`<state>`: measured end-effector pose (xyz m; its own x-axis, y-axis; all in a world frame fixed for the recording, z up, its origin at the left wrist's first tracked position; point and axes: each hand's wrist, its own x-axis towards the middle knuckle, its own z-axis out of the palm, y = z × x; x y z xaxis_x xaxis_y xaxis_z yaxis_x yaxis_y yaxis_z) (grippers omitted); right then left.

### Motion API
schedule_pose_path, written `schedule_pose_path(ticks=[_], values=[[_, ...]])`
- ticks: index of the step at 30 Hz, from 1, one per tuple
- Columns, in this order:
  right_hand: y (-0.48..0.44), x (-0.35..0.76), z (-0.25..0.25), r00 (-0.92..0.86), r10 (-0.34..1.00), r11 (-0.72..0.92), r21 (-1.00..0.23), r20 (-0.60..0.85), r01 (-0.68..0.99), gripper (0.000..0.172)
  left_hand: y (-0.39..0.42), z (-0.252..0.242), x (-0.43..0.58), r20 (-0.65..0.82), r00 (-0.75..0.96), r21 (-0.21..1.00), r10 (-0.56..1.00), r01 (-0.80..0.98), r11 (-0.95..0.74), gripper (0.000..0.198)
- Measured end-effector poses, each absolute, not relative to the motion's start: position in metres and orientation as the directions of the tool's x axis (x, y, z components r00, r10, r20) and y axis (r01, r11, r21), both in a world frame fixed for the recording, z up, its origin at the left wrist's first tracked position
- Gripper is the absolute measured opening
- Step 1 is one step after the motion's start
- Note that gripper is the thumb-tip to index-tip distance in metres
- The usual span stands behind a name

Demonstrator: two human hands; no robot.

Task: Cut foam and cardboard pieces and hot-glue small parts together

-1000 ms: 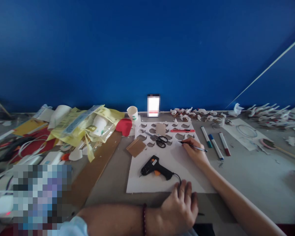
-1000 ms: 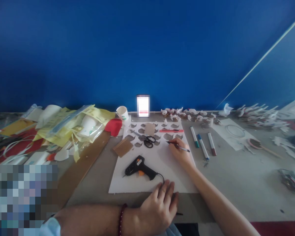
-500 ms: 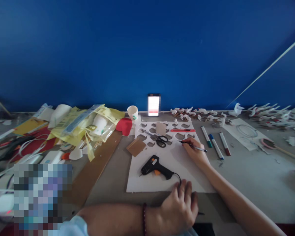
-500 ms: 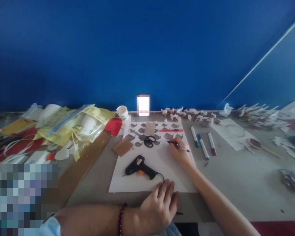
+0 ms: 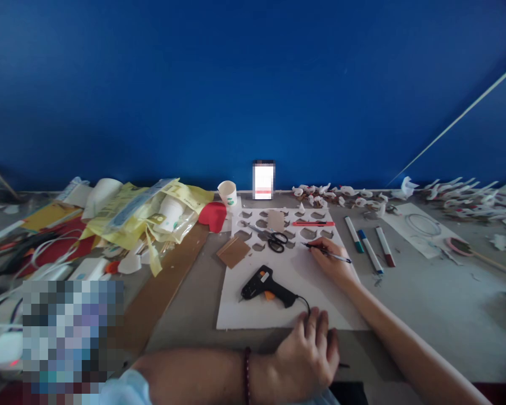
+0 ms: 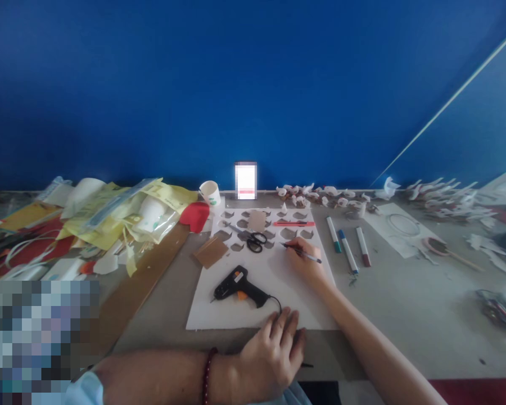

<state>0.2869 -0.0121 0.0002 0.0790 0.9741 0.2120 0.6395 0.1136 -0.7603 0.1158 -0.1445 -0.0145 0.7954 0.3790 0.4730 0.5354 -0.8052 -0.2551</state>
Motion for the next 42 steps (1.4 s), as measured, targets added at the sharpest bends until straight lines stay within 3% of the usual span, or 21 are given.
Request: schedule_pose_path(ticks=[9, 42], values=[[-0.0128, 0.2899, -0.0014, 0.064, 0.981, 0.112, -0.804, 0.183, 0.583, 0.021, -0.1472, -0.0156, 0.1162, 0.467, 0.792, -0.242, 0.393, 0.542, -0.804, 0.032], [-0.0159, 0.288, 0.0039, 0.023, 0.982, 0.131, -0.759, 0.189, 0.637, 0.021, -0.1438, -0.0148, 0.1152, 0.453, 0.802, -0.247, 0.389, 0.532, -0.81, 0.034]])
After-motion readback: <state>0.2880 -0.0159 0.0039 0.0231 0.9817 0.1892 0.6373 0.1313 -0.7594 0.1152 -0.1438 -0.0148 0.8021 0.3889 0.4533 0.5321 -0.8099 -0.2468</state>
